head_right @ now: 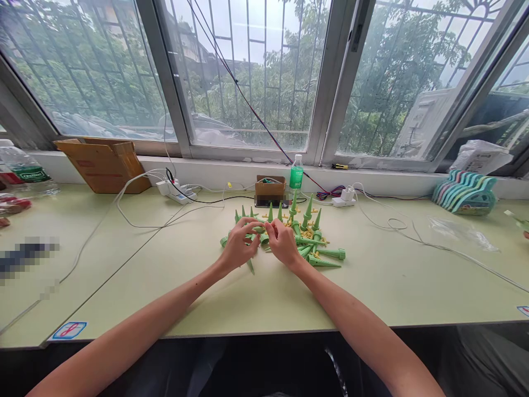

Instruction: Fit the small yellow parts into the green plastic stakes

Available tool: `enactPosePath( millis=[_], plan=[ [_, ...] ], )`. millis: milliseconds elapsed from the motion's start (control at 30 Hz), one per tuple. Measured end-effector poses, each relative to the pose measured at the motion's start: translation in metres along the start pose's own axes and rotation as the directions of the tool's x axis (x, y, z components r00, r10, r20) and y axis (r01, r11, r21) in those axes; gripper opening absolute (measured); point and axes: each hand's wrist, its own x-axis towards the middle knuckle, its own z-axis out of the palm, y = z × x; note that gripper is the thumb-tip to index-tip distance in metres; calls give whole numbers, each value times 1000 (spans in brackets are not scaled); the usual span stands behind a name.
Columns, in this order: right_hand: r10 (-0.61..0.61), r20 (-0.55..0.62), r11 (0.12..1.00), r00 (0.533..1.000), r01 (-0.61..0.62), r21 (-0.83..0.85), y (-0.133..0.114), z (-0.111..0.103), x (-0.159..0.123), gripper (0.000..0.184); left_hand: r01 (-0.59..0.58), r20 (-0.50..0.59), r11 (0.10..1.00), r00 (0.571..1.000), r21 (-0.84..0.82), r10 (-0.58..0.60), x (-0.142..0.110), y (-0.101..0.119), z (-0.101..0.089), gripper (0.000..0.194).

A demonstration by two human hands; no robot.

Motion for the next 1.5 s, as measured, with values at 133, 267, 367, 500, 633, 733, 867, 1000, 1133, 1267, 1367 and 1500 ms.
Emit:
enactPosePath(
  millis=[133, 267, 367, 500, 633, 733, 867, 1000, 1133, 1267, 1367, 1500],
  plan=[
    [-5, -32, 1000, 999, 5, -9, 0, 1, 1, 40, -41, 12, 999, 999, -24, 41, -1, -1, 0, 34],
    [-3, -48, 1000, 999, 3, -10, 0, 0, 1, 39, 0, -14, 989, 1000, -150, -2, 1, 1, 2, 25],
    [5, -73, 1000, 997, -6, -17, 0, -1, 0, 39, 111, -42, 957, 991, -267, -127, 4, 2, 2, 26],
    [10, -88, 1000, 996, -11, -11, 1, -1, 0, 38, 281, 0, 868, 951, -410, -308, 9, 1, 1, 34],
    [-8, -40, 1000, 999, 9, 26, 3, -1, -1, 36, 438, 219, 717, 898, -543, -383, 10, -1, 1, 37],
    [-23, 8, 998, 1000, 23, 57, 3, 0, -1, 36, 453, 305, 697, 891, -556, -335, 9, -2, 2, 38],
    [-32, 34, 996, 999, 29, 82, 3, -1, -1, 35, 398, 285, 745, 915, -535, -284, 8, 1, 1, 39],
    [-30, 35, 997, 999, 28, 76, 4, 0, -1, 33, 311, 225, 815, 948, -489, -227, 6, 3, 1, 42],
    [-27, 15, 999, 1000, 26, 45, 4, 0, -1, 35, 209, 176, 895, 973, -393, -150, 3, 2, 2, 38],
    [-34, -13, 999, 999, 33, -21, 3, 0, 0, 38, 136, 154, 958, 983, -254, -99, 1, 0, 3, 28],
    [-36, -30, 998, 999, 34, -45, 2, 0, 0, 39, 91, 148, 979, 987, -182, -65, 0, -2, 4, 23],
    [-28, -37, 999, 999, 27, -32, 2, 1, 1, 40, 46, 104, 986, 994, -163, -29, 1, -2, 5, 23]
  ],
)
